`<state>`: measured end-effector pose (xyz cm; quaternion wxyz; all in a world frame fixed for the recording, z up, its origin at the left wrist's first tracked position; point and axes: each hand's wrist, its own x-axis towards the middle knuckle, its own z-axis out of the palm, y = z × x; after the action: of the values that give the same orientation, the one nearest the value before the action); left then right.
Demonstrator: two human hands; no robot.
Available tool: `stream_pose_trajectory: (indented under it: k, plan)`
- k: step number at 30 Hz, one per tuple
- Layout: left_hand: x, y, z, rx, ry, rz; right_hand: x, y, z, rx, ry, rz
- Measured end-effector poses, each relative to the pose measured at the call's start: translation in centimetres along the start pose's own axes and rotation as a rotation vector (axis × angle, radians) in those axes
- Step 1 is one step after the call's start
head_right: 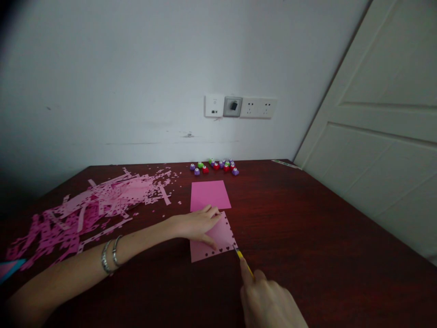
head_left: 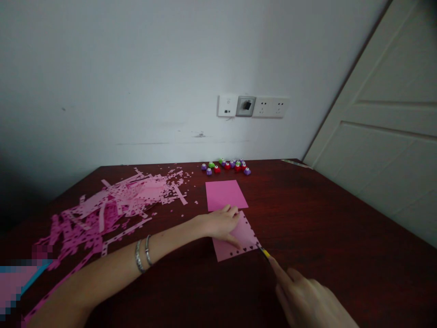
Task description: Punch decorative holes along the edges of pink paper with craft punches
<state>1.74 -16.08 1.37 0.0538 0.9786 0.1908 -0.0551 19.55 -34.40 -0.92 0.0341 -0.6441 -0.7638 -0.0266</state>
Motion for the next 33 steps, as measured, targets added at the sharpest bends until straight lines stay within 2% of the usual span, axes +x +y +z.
stream_pose_trajectory:
  k: [3, 7, 9, 11, 13, 15, 18, 20, 24, 28, 31, 33]
  plan:
    - [-0.2, 0.4, 0.1, -0.016, 0.019, -0.044, 0.0, 0.4, -1.1, 0.051, 0.095, 0.029]
    - [-0.7, 1.8, 0.5, -0.068, 0.087, -0.238, 0.1, 1.4, -2.5, 0.058, 0.176, 0.04]
    - [-1.0, 2.4, 0.6, -0.1, 0.129, -0.324, 0.3, 1.9, -2.7, 0.058, 0.194, 0.052]
    - [-1.3, 2.8, 0.5, -0.095, 0.204, -0.352, 0.6, 2.3, -2.5, 0.055, 0.213, 0.076]
    - [-1.5, 2.6, 0.2, -0.063, 0.288, -0.27, 0.8, 2.5, -2.4, 0.058, 0.224, 0.091]
    - [-1.8, 2.1, -0.1, -0.036, 0.317, -0.059, 1.0, 2.6, -2.4, 0.076, 0.222, 0.086]
    - [-2.2, 0.9, 0.1, -0.021, 0.266, 0.243, 1.2, 2.7, -2.7, 0.108, 0.208, 0.079]
    - [-2.4, 0.2, 0.6, -0.013, 0.239, 0.314, 1.3, 2.8, -2.8, 0.118, 0.201, 0.084]
    - [-2.9, -0.2, 1.7, 0.042, 0.254, 0.32, 1.6, 3.2, -2.3, 0.123, 0.191, 0.1]
    - [-3.1, 0.3, 2.3, 0.151, 0.307, 0.244, 2.0, 3.6, -1.8, 0.12, 0.2, 0.099]
    - [-3.1, 0.9, 2.7, 0.198, 0.318, 0.156, 2.5, 3.4, -1.7, 0.119, 0.21, 0.088]
    - [-3.0, 1.6, 3.1, 0.211, 0.328, 0.05, 3.0, 3.1, -1.8, 0.12, 0.218, 0.077]
